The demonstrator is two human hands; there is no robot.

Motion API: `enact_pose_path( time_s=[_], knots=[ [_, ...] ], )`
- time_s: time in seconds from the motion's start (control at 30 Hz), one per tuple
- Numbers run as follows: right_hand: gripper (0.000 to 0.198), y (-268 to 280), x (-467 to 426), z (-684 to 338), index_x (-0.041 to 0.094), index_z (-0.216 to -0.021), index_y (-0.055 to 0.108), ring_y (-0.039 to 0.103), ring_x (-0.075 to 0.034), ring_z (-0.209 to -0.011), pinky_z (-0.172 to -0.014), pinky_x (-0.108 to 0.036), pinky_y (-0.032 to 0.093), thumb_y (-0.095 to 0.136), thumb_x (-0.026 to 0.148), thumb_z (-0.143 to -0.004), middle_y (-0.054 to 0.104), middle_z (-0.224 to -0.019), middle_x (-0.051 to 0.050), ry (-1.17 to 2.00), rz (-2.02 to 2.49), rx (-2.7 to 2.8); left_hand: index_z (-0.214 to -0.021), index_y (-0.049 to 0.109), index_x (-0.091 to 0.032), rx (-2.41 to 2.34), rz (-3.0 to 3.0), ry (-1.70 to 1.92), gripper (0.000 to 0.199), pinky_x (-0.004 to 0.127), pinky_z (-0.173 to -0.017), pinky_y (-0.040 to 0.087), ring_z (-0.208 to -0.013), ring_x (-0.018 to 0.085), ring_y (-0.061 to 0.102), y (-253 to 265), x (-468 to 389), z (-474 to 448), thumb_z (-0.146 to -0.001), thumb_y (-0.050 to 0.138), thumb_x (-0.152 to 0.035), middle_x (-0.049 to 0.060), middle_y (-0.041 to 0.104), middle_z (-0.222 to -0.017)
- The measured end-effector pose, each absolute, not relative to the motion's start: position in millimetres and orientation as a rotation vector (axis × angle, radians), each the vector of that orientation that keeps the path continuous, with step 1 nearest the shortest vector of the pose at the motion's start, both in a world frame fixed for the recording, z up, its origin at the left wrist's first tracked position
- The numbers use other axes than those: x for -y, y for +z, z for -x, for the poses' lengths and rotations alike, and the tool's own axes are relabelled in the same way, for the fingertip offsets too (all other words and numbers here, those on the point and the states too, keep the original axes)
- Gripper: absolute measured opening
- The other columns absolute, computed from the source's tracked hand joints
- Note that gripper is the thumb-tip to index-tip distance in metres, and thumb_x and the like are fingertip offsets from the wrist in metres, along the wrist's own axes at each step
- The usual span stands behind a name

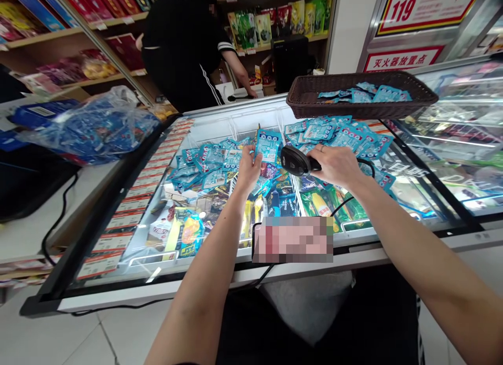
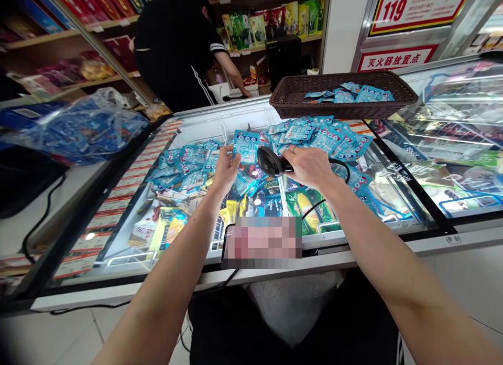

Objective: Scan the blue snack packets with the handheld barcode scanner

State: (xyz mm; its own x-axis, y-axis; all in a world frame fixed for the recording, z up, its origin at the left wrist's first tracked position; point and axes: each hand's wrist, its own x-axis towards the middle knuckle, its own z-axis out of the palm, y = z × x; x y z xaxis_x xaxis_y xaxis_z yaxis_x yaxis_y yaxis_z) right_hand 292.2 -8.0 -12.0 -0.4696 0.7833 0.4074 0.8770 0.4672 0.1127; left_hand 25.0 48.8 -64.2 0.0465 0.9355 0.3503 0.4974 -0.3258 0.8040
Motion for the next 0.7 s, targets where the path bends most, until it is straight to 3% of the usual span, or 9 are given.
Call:
enact_pose_path(
  time_s=[0.37,0.7],
  knots=[
    [0.032,-13.5,7.9,-292.3,0.019,-0.103,0.061,0.059,-0.019,-0.078,-0.057,-0.03,0.023,0.042,0.041,-0.089,0.067,-0.093,-0.006,-0.469,1.385,2.415,-0.107,0.038,-0.024,-1.482,-1.866,1.221,0.017,0.028,-0.057,0.045,-0.056,0.009,0.053,-57.9,-44.2,-29.6,-0.092,0.043,-0.031,-0.002,0.055,-0.075],
    [0.033,-12.6,9.2,-289.1,0.018,-0.106,0.061,0.059,-0.021,-0.078,-0.058,-0.03,0.025,0.043,0.04,-0.089,0.066,-0.094,-0.008,-0.471,1.401,2.441,-0.114,0.037,-0.025,-1.517,-1.979,1.18,0.021,0.029,-0.055,0.044,-0.057,0.011,0.055,-61.1,-46.1,-27.1,-0.095,0.039,-0.033,-0.002,0.056,-0.072]
  ],
)
